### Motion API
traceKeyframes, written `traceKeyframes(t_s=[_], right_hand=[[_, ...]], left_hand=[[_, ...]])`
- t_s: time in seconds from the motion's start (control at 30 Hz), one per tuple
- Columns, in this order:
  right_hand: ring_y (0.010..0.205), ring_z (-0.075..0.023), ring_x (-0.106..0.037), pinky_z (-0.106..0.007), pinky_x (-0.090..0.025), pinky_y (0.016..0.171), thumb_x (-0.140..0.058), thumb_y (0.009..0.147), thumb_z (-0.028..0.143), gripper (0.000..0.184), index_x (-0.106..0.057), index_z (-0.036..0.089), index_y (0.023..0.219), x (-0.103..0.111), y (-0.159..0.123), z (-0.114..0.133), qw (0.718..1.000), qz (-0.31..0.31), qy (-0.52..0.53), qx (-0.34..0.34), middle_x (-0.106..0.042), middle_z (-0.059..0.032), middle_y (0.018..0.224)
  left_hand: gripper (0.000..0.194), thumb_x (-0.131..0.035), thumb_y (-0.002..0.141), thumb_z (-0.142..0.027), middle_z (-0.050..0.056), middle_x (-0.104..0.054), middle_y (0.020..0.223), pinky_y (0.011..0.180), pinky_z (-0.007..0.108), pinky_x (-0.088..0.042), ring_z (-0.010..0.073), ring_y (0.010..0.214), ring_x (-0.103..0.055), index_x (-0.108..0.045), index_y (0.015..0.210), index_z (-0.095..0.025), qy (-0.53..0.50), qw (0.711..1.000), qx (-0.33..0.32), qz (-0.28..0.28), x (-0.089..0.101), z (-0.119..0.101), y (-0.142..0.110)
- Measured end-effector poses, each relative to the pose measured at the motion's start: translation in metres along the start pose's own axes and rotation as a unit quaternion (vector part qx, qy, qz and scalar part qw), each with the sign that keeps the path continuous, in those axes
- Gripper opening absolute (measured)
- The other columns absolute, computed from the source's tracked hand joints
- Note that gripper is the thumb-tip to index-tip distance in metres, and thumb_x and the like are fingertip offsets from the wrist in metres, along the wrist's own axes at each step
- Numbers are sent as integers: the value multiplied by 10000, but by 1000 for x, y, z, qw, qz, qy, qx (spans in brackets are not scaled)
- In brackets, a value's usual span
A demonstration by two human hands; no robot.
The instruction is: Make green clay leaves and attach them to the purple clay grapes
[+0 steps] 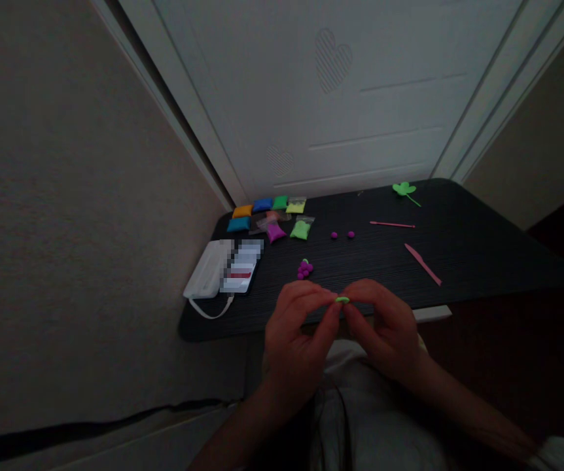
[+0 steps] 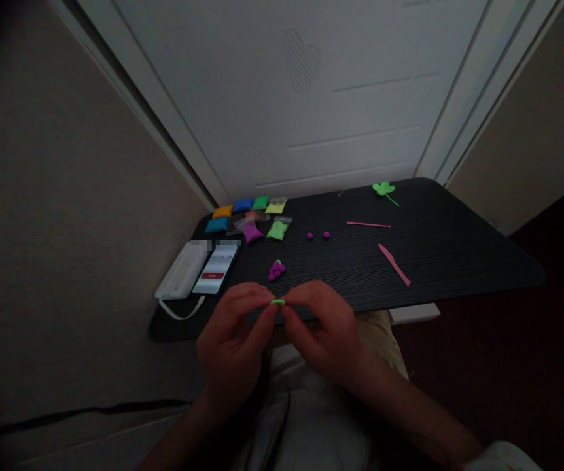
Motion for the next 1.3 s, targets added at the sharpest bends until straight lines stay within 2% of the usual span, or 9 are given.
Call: traceKeyframes(t_s=[0.57,0.73,0.9,1.1,1.3], right_hand=[[719,-152,-574,-299,-483,658,-518,773,137,114,-572,188,860,0,2,2,1000,16,-8,-10,-607,-30,758],[726,-154,-579,-300,-483,663,-521,772,143,119,-576,190,867,0,2,1,1000,14,-12,-10,-616,-29,769],[735,-150,-577,-289,-473,664,-524,778,140,115,-581,194,863,-1,3,-2,1000,11,-5,-23,-617,-24,775],[739,-137,-569,-273,-457,672,-526,791,149,102,-585,200,856,-1,1,-9,998,-14,13,-62,-614,-7,788],[742,-140,-575,-270,-456,667,-526,793,164,105,-594,203,861,-2,1,-12,997,-17,32,-70,-618,-5,799]], left_hand=[[202,-601,714,-94,8,-608,858,742,298,-485,136,834,-574,-616,887,-199,-1,1000,2,-7,-1,1,0],[139,-594,731,-139,12,-610,830,743,316,-481,145,821,-568,-622,852,-201,-1,1000,13,-8,-2,0,1],[84,-595,742,-176,4,-585,778,674,266,-478,125,747,-561,-622,820,-193,-34,994,101,-20,-6,5,-3],[79,-598,752,-193,-8,-629,770,667,232,-483,109,728,-587,-624,825,-198,-141,965,219,-14,-13,13,-4],[71,-608,745,-197,-15,-660,764,659,216,-491,99,721,-609,-626,814,-199,-221,934,279,-16,-17,19,-5]])
Point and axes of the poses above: each hand's wrist, its own y-axis towards the middle knuckle, its own x-axis out of the back of the hand, z = x × y, the point moved 2 cm from there along y, towards the middle knuckle
